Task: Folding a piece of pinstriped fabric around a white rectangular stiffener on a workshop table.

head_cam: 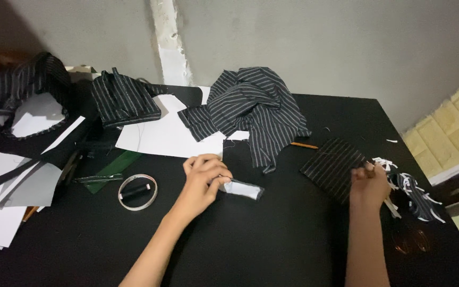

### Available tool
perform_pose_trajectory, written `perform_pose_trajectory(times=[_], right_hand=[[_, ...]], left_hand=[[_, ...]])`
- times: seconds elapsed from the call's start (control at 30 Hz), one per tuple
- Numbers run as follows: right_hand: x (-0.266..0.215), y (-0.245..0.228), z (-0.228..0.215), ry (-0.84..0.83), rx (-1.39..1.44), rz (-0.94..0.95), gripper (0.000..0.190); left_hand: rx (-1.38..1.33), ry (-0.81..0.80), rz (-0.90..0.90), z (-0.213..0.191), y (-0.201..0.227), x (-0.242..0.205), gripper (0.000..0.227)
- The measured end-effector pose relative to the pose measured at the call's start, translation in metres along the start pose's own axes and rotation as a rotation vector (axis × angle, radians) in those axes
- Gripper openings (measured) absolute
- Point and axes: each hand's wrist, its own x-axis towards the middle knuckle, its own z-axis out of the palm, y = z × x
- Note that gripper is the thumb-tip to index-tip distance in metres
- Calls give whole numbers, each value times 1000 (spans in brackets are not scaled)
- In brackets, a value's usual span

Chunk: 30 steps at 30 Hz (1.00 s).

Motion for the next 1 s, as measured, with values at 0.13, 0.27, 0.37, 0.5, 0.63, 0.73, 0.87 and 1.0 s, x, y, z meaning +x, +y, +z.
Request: perform_pose_trajectory(times=[0.13, 0.27, 0.37, 0.5, 0.63, 0.73, 0.87, 1.0], right_hand=[[-94, -44, 77, 90, -178, -130, 13], [-112, -43, 86, -8, -268, -230, 24], [-146, -32, 107, -228, -408, -330, 14], [-218, -23, 138, -623, -632, -415, 17], [-231, -6, 138, -717, -593, -300, 7], [-219, -18, 137, -704, -744, -370, 10], [-216, -45, 139, -687, -828, -593, 11], [-253, -64, 161, -944, -966, -774, 10]], left_hand=[[26, -50, 37, -6, 5, -1, 11], [-99, -48, -80, -4, 6, -2, 9], [-151, 20, -156, 3, 7, -3, 8], [-231, 87, -210, 13, 10, -3, 6], [-251, 34, -232, 11, 14, -4, 6], [-176, 25, -170, 6, 15, -2, 9], [-148, 107, -33, -1, 20, -1, 9], [-242, 119, 56, -3, 26, 1, 16]])
